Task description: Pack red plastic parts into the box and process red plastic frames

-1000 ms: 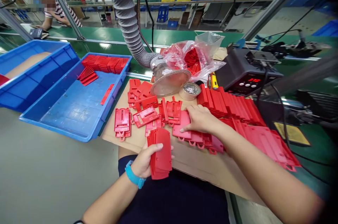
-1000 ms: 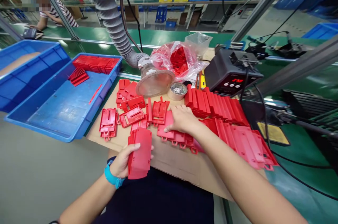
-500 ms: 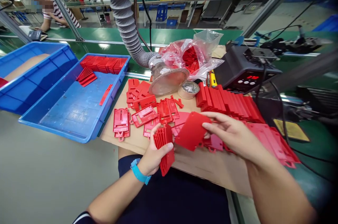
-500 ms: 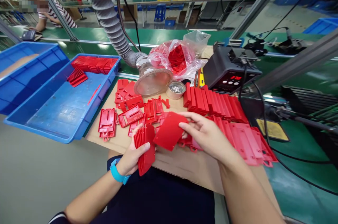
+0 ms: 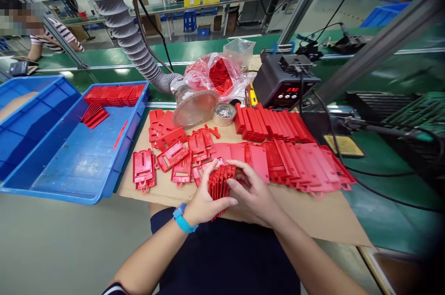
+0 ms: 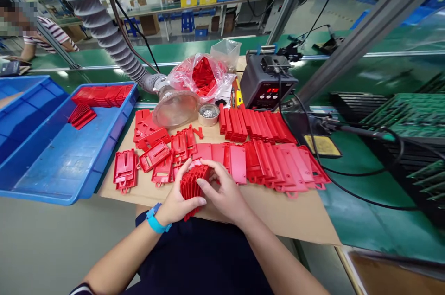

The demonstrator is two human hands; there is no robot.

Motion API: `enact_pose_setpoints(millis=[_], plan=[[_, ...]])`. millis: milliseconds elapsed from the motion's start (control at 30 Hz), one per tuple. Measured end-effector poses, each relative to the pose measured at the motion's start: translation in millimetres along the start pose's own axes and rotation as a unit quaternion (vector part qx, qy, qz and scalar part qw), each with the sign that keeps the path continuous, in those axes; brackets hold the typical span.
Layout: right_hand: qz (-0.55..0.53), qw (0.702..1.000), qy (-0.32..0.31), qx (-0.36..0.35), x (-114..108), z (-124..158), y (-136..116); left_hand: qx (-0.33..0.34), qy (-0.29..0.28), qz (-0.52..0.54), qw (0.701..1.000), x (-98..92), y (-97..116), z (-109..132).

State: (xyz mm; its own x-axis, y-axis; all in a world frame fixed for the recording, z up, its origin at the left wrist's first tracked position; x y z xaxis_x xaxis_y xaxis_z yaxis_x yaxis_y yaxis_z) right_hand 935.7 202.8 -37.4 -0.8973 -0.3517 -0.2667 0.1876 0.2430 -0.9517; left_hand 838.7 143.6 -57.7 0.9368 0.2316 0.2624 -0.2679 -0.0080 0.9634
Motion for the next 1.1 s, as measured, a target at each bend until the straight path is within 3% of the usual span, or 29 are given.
enact_pose_setpoints(millis=[100,200,433,700,967,1100], plan=[[0.039,0.994,0.06,-0.082,-9.6,8.8,-2.7,-0.002,-0.001,0.002,1.0,2.5,-1.1,-2.6],[0.094,0.984,0.054,-0.14,-3.9,17.2,-7.1,0.012,0.008,-0.034,0.999,1.9,-0.1,-2.6],[0.118,0.984,0.049,-0.121,0.8,13.4,-10.8,0.032,0.002,-0.099,0.995,2.2,-5.6,1.7],[0.096,0.981,0.05,-0.162,2.1,16.6,-6.2,0.074,0.013,-0.112,0.991,-1.2,1.1,-2.5],[0.094,0.985,0.064,-0.128,5.5,11.4,-5.4,0.092,-0.036,-0.145,0.984,1.5,0.0,1.1],[0.078,0.98,0.031,-0.182,2.1,20.6,-21.1,0.196,-0.071,-0.185,0.96,8.8,9.0,6.1]])
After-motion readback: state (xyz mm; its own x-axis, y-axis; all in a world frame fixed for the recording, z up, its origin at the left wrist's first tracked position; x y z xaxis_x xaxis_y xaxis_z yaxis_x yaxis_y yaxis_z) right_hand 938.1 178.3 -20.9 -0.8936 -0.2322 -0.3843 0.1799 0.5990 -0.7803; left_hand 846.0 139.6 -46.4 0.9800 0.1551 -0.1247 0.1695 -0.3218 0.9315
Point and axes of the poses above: each hand's wrist, its own z-axis away from the middle knuckle, its own x-axis out of the palm, y = z × x, the point moved 8 cm from there along -z, towards the middle knuckle, and after that the axes turned 11 degrees about y, right-handed, at the moved point
